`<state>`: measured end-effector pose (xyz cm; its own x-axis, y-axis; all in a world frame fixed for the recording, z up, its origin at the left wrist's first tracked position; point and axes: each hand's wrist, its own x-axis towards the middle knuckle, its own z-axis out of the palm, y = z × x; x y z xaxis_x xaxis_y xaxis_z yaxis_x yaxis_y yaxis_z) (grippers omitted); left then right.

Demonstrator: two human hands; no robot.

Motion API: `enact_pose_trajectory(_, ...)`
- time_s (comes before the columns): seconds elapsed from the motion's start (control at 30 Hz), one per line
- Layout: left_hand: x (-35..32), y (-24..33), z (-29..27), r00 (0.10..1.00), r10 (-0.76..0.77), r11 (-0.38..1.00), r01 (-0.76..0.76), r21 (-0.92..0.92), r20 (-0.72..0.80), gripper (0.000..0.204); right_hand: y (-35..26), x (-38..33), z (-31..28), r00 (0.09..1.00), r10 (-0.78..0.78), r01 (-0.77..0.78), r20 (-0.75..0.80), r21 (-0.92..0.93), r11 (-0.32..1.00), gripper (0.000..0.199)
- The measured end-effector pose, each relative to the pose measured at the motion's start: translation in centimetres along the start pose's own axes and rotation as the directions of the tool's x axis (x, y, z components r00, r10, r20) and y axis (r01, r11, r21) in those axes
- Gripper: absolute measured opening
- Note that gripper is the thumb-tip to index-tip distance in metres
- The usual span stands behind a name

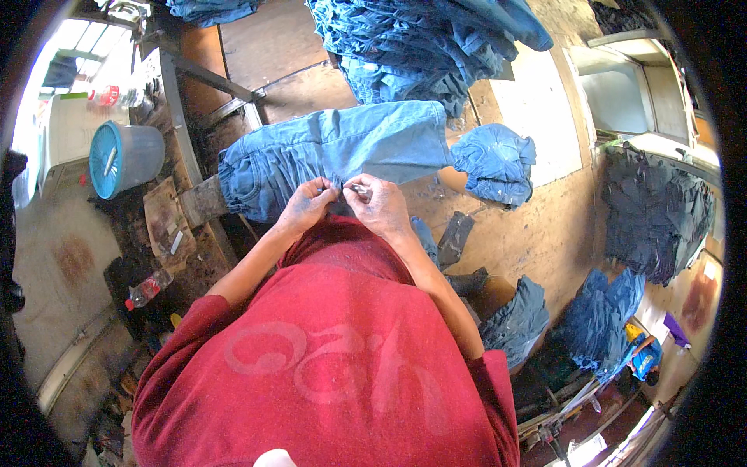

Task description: The person repeatedly scrapes seams on denim jeans using a small metal tool. They pick up a pair of jeans, place them on a cylindrical roller, scrape along the seams, then set the jeans aside and repeat with another pair.

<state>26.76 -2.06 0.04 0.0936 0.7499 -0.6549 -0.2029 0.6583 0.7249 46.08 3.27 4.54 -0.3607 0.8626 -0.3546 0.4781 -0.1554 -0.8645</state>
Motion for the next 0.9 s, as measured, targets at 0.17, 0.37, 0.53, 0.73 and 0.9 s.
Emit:
enact_pose_trajectory(0.17, -0.2, 0.2, 0.7, 0.997, 0.056, 0.991, -0.049, 0.121, -0.047, 0.014, 1.1, 0.4, 0.6, 0.998, 0.057, -0.057, 0.031, 0.012, 0.998, 0.014)
enact_pose_trajectory(0.37, -0.6, 1.1, 0.7, 0.993, -0.076, 0.994, 0.083, 0.077, -0.093, 0.015, 4.2, 1.0, 1.3, 0.985, 0.167, -0.163, 0.030, 0.441, 0.883, 0.010)
enact_pose_trajectory(0.53, -0.4, 0.6, 0.4, 0.994, -0.098, 0.995, 0.096, -0.042, -0.053, 0.014, 3.8, 0.8, 1.3, 0.987, 0.145, -0.160, 0.069, 0.409, 0.898, 0.012)
enact_pose_trajectory(0.73, 0.2, 0.6, 0.4, 0.998, -0.062, 0.995, 0.064, 0.076, -0.023, 0.017, 2.9, 0.9, 0.5, 0.996, 0.057, -0.070, 0.066, 0.229, 0.971, 0.015)
enact_pose_trajectory(0.9, -0.6, 2.8, -1.4, 0.995, 0.051, 0.930, -0.076, 0.359, 0.080, 0.044, 4.5, 0.7, 0.5, 0.990, 0.138, -0.127, 0.007, 0.442, 0.888, 0.018)
